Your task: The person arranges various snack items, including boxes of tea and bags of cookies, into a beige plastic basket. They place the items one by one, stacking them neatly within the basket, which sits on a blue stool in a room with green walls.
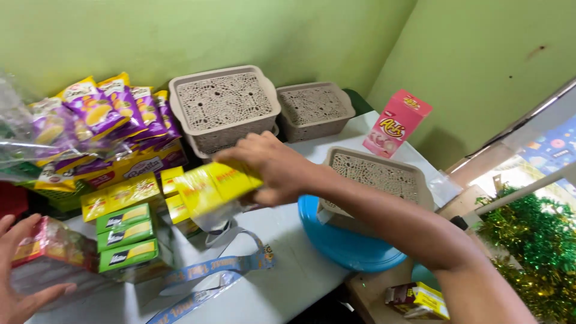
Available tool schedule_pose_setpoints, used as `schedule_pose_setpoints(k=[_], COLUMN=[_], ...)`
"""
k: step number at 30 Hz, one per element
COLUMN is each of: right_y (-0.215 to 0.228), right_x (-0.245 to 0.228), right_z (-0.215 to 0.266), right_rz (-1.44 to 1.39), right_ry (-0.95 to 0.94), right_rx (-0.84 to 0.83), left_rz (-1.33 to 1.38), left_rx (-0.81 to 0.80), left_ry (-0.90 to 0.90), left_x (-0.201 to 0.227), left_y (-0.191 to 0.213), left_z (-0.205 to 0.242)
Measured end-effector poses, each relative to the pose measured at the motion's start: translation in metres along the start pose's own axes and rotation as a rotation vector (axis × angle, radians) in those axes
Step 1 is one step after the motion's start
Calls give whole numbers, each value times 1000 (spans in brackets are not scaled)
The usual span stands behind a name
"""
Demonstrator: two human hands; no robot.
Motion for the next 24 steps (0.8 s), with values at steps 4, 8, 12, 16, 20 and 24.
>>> schedule_pose_setpoints(k=[4,8,12,16,20,24], right_y=[-36,-74,-97,-115,-137,-125], right_x=[15,21,15,7,9,10], right_z=[-67,-121,-144,-157,-166,-155], right_rz=[-32,77,25,51,57,52], right_ry=[-87,-229,-288,-198,-222,-267], right_rx=[126,52,2,13,-41,-142], left_rz=[-176,-248,-589,-839,-972,-837], left_rx=[-23,-23,-8,-7,-16,-27], left_ry=[96,102,22,-29,-24,3], left_x=[2,-50,-80,-92,-99,-96], left_y=[10,15,14,14,15,16], left_z=[-8,-5,0,3,4,1])
Point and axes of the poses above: each hand's wrist, its own z-axis away from the middle knuckle, its own y-axis out of the back of the hand, x = y × z, the point moved 6 cm from there along -z, towards the middle knuckle, and after that the axes turned 10 degrees about z, right-handed, at the moved point
